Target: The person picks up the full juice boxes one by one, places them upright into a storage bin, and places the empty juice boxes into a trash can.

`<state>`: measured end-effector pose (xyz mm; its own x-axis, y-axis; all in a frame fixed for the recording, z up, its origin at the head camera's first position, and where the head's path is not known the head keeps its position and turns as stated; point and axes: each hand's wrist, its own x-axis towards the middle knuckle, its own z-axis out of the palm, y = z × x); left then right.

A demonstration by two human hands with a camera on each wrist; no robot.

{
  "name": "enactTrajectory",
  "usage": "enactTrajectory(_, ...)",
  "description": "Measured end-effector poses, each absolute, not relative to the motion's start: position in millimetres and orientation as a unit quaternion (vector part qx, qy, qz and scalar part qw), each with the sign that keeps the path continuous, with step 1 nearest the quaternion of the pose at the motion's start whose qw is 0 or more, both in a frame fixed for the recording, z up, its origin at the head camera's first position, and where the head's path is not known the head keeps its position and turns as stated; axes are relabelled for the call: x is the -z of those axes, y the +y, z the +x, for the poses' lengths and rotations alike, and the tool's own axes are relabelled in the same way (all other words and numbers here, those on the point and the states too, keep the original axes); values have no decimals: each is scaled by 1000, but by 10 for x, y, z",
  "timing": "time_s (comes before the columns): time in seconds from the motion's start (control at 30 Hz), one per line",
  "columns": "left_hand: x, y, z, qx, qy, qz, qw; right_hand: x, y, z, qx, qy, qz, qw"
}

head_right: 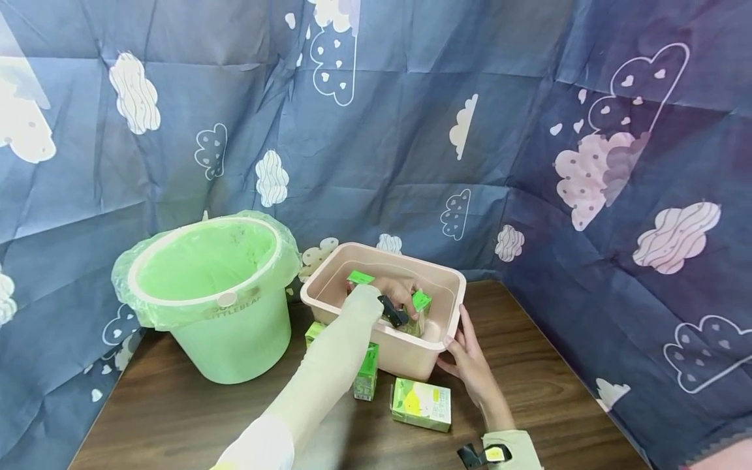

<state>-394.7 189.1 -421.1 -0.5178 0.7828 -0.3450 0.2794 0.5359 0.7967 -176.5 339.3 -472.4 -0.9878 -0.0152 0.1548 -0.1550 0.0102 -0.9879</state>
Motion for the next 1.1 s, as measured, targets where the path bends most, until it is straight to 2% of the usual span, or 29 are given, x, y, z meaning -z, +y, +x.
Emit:
enactTrajectory(0.23, 4185, 1835, -3852, -342, 803, 352, 338, 4729, 3376, -1750, -698, -712, 57, 52)
enactTrajectory(0.5, 4194, 1852, -3901, -347, 796, 341, 359, 4735, 3377, -1746, -699, -711, 57, 48)
enactTrajectory(0.7, 4146, 1900, -3958, -449, 735, 319, 397, 4731, 3367, -1771, -703, -706, 61, 48)
enactTrajectory(1.0, 3891, 1618, -3938, -515, 749, 295, 295, 4735, 3380, -1775, -700, -710, 55, 46)
enactTrajectory(1.1, 3776, 1506, -3868, -539, 757, 286, 233, 4723, 3376, -1772, -704, -706, 58, 49)
